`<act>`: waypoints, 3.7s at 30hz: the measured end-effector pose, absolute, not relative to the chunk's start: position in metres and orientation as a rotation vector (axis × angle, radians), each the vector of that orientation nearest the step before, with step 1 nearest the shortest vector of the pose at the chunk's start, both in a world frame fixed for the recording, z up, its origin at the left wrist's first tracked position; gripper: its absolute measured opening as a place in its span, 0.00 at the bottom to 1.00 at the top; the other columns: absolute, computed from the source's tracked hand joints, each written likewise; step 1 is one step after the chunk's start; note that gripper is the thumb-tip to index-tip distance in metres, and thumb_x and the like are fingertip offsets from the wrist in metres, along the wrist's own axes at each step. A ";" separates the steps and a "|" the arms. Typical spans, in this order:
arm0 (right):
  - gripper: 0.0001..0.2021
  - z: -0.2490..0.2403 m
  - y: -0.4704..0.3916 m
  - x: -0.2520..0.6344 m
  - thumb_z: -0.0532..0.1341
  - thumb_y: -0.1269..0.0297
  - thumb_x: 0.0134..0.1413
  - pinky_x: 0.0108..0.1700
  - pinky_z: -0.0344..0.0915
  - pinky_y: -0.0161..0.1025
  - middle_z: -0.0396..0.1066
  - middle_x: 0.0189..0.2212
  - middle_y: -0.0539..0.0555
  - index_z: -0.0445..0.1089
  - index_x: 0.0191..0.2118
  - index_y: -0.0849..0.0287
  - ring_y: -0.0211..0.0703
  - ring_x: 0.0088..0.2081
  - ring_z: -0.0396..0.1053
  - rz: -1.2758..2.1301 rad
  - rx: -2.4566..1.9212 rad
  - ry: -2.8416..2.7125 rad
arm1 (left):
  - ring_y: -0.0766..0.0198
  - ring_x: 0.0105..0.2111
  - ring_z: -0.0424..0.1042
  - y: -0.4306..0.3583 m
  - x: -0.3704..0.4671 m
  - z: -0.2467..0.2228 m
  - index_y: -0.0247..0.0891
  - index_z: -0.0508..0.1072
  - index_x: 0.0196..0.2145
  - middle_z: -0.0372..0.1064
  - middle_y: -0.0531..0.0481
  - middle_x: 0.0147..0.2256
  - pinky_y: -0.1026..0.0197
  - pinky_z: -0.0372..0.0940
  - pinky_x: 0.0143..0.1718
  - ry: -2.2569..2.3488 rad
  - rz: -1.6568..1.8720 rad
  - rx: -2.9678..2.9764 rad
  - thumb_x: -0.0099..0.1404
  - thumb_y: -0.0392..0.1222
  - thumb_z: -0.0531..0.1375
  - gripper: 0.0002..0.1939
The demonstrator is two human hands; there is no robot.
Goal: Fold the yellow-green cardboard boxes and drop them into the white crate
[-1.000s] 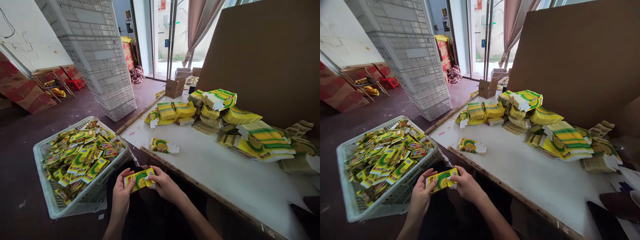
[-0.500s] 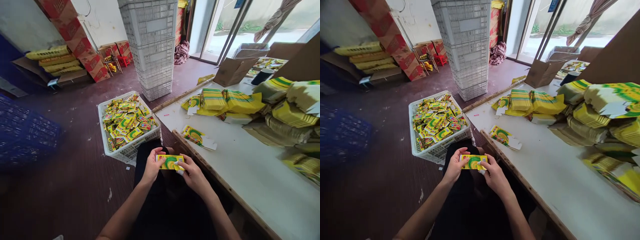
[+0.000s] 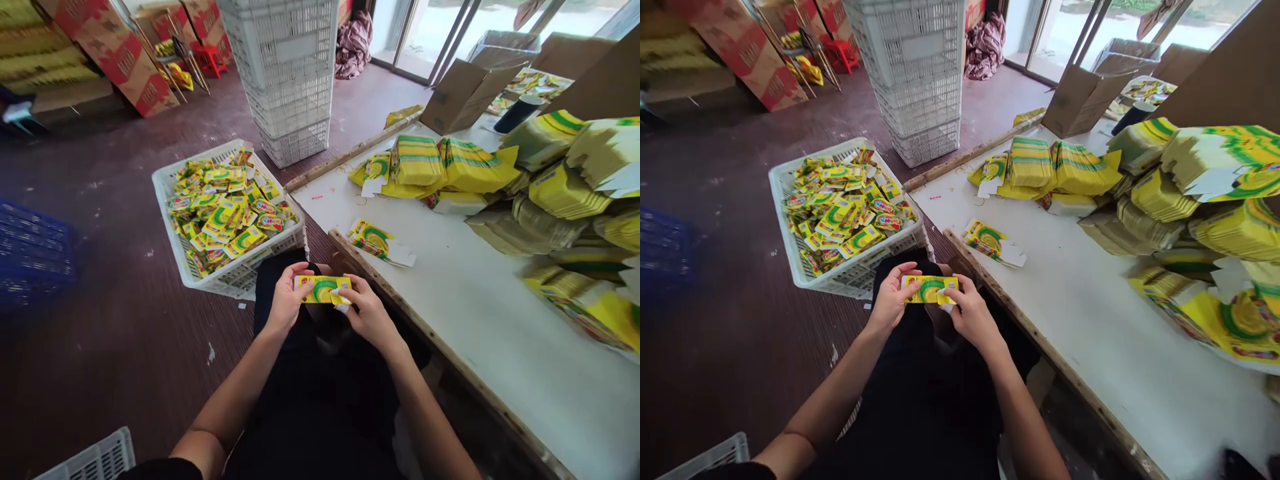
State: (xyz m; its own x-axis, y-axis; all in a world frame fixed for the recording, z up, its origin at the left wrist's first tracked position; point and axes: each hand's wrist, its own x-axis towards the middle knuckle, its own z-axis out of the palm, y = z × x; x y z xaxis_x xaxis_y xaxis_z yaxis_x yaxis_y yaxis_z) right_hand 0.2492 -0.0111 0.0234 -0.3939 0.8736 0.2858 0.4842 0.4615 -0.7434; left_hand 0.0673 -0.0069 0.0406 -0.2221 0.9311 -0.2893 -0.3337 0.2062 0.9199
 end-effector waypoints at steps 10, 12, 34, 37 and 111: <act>0.22 0.034 -0.011 0.237 0.63 0.68 0.50 0.51 0.69 0.50 0.66 0.48 0.58 0.61 0.51 0.53 0.51 0.50 0.67 0.881 -1.157 -1.760 | 0.63 0.38 0.70 -0.017 0.077 0.042 0.37 0.71 0.40 0.69 0.49 0.36 0.62 0.66 0.39 1.274 1.331 0.702 0.47 0.40 0.67 0.20; 0.26 0.031 -0.011 0.237 0.62 0.68 0.50 0.52 0.68 0.51 0.64 0.52 0.60 0.58 0.55 0.52 0.51 0.52 0.67 0.925 -1.140 -1.753 | 0.64 0.38 0.70 -0.018 0.075 0.040 0.38 0.71 0.40 0.70 0.50 0.36 0.62 0.66 0.39 1.284 1.363 0.736 0.48 0.39 0.67 0.19; 0.17 -0.012 0.091 0.296 0.55 0.71 0.41 0.43 0.65 0.50 0.67 0.34 0.61 0.70 0.41 0.62 0.54 0.37 0.63 0.066 -1.803 -1.773 | 0.43 0.65 0.47 0.078 -0.082 0.001 0.42 0.60 0.63 0.50 0.38 0.65 0.41 0.48 0.62 2.611 0.434 1.590 0.64 0.45 0.56 0.29; 0.17 -0.011 0.091 0.296 0.55 0.71 0.41 0.42 0.65 0.50 0.66 0.34 0.60 0.70 0.41 0.61 0.54 0.37 0.63 0.055 -1.812 -1.759 | 0.44 0.65 0.49 0.105 -0.094 0.005 0.42 0.56 0.65 0.50 0.37 0.65 0.43 0.49 0.62 2.640 0.373 1.578 0.66 0.47 0.53 0.30; 0.09 0.052 -0.033 0.240 0.59 0.66 0.58 0.54 0.60 0.51 0.73 0.41 0.52 0.74 0.41 0.45 0.47 0.45 0.68 0.414 -1.075 -1.881 | 0.49 0.47 0.73 -0.026 0.055 0.057 0.41 0.66 0.55 0.72 0.42 0.48 0.50 0.66 0.49 1.321 0.727 1.648 0.43 0.50 0.72 0.41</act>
